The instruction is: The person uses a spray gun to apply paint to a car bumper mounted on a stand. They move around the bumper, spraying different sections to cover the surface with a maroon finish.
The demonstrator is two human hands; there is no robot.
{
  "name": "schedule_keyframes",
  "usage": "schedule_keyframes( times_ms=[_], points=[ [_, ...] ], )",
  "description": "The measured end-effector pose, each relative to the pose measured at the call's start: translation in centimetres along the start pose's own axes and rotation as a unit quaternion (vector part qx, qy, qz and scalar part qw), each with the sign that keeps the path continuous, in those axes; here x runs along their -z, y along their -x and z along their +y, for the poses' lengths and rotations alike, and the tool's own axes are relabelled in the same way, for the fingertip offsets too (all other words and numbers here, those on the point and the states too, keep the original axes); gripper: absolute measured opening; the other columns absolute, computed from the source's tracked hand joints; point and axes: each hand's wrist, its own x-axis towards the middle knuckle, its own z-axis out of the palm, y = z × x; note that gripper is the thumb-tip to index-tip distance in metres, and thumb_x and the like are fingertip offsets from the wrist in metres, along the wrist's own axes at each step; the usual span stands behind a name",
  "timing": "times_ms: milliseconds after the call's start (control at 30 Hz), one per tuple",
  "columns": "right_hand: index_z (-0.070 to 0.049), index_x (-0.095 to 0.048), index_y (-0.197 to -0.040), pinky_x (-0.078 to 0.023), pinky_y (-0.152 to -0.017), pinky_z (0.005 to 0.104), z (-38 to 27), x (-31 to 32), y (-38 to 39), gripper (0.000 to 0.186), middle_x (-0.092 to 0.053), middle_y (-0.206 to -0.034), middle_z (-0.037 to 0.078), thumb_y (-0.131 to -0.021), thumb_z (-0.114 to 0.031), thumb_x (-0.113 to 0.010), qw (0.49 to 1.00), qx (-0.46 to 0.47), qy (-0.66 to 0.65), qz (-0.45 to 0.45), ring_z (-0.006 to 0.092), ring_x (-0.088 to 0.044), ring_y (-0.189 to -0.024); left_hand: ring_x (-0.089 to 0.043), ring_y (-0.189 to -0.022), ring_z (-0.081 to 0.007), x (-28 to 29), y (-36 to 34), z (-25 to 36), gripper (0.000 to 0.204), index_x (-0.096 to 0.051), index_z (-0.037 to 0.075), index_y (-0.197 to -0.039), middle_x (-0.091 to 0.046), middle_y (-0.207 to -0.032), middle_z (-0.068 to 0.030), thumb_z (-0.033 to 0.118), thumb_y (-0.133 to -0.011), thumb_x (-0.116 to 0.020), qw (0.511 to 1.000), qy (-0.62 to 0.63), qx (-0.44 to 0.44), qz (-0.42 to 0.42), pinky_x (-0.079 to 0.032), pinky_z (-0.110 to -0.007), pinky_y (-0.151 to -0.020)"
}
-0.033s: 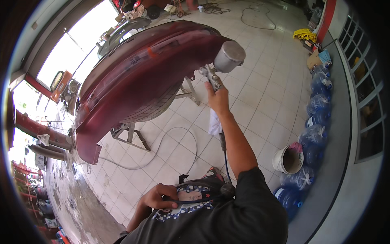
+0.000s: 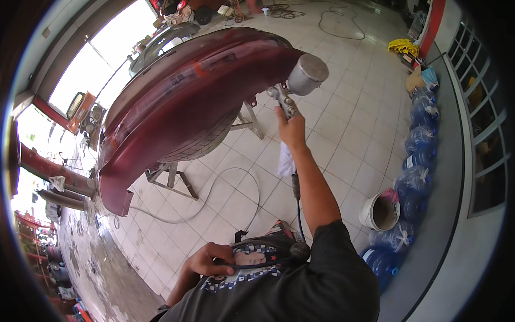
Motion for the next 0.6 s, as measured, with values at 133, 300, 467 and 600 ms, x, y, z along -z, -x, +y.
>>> schedule_keyframes(
  times_ms=[133,300,467,600],
  points=[
    [-0.003,-0.064,-0.126,-0.052,-0.086,0.0376,5.5,3.6,-5.7,0.038,-0.072,-0.109,0.020,-0.101,-0.031,-0.064,0.999,-0.013,0.035,0.036,0.0322,-0.070,-0.098,-0.067,-0.077,-0.0205,0.1,-2.0,1.1,0.019,-0.076,0.000,-0.090,-0.070,-0.082,-0.0103,0.018,-0.086,-0.082,1.000,-0.015,-0.003,0.023,-0.048,-0.033,-0.067],
    [-0.003,-0.060,-0.131,-0.053,-0.084,0.0410,8.8,7.6,-9.7,0.041,-0.073,-0.107,0.021,-0.099,-0.030,-0.066,0.988,-0.043,0.129,0.075,0.0375,-0.071,-0.098,-0.067,-0.077,-0.0197,-0.6,-2.5,0.8,0.018,-0.076,0.000,-0.090,-0.071,-0.083,-0.0106,0.017,-0.087,-0.082,0.998,0.000,0.010,0.054,-0.048,-0.032,-0.067],
    [-0.005,-0.055,-0.137,-0.052,-0.067,0.0370,11.7,6.9,-8.7,0.044,-0.072,-0.095,0.012,-0.101,-0.028,-0.065,0.990,-0.003,0.103,0.102,0.0283,-0.068,-0.074,-0.067,-0.077,-0.0197,-0.5,-2.3,0.7,0.019,-0.076,0.000,-0.091,-0.071,-0.082,-0.0104,0.018,-0.088,-0.081,0.999,0.003,-0.007,0.041,-0.048,-0.033,-0.067],
    [-0.006,-0.057,-0.133,-0.043,-0.049,0.0279,6.2,2.2,-2.7,0.041,-0.061,-0.080,0.000,-0.102,-0.032,-0.064,0.991,-0.102,-0.088,-0.004,0.0098,-0.053,-0.055,-0.066,-0.076,-0.0207,-0.6,-1.9,0.1,0.020,-0.076,0.000,-0.092,-0.071,-0.081,-0.0103,0.020,-0.089,-0.080,0.999,-0.013,-0.025,0.036,-0.048,-0.034,-0.066]
  ],
)
